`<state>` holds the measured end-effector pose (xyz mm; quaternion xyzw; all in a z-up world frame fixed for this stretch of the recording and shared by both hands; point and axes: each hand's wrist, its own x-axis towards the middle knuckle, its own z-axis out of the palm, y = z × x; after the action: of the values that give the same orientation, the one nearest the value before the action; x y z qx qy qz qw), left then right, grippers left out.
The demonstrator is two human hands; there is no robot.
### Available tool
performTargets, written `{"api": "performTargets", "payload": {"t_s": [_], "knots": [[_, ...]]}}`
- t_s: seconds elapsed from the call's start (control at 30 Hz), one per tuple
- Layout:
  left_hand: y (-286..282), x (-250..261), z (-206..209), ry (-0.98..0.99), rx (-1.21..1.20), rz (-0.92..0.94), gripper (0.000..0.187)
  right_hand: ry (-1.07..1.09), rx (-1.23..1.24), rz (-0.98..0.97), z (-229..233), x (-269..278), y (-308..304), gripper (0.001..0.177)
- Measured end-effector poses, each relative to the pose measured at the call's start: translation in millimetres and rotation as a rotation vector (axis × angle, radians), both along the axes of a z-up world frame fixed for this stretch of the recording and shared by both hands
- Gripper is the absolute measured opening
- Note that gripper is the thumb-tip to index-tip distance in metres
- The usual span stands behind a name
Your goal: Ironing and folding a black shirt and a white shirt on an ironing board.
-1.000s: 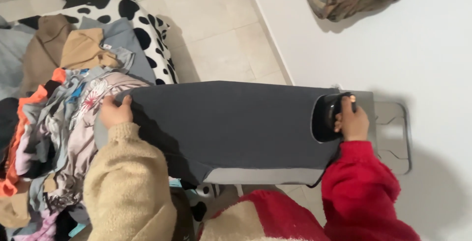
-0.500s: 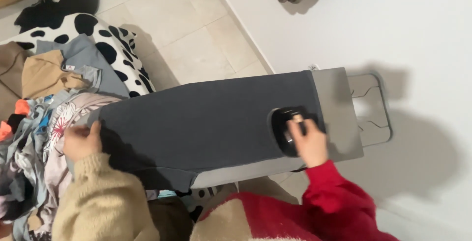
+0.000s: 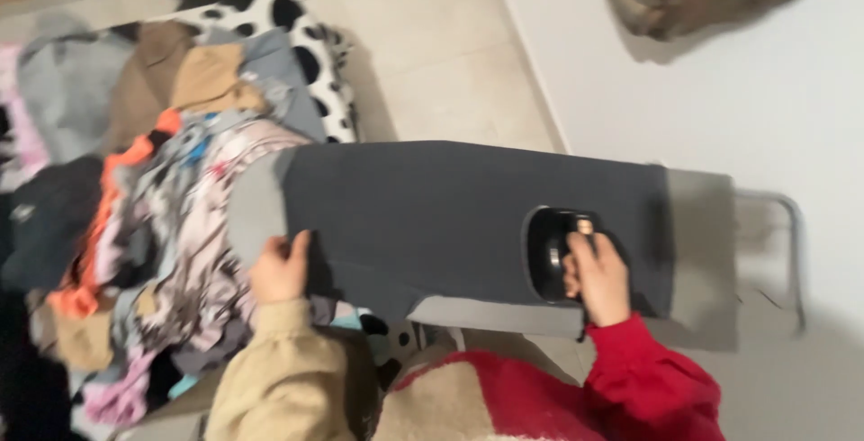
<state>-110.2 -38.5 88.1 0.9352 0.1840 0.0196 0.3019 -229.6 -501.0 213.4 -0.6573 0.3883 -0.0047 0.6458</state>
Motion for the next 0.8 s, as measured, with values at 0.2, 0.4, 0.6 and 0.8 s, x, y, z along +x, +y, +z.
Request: {"api": "performTargets", "payload": {"t_s": [0.2, 0.4, 0.6, 0.8], "knots": [[-4, -1, -26, -0.127, -0.015, -0.037, 0.036, -0.179, 0.125, 0.347, 7, 105, 125, 0.029], [-19, -3, 1, -0.059, -0.084, 0.062, 0.028, -0.207, -0.014, 0.579, 6, 201, 223, 0.036], [-18, -6, -3, -0.066, -0.141, 0.089, 0.026, -0.202, -0.068, 0.75, 8, 239, 270, 0.04], [-8, -9, -22, -0.197, -0.228, 0.019, 0.02, -0.138, -0.213, 0.936, 32, 222, 278, 0.037]]}}
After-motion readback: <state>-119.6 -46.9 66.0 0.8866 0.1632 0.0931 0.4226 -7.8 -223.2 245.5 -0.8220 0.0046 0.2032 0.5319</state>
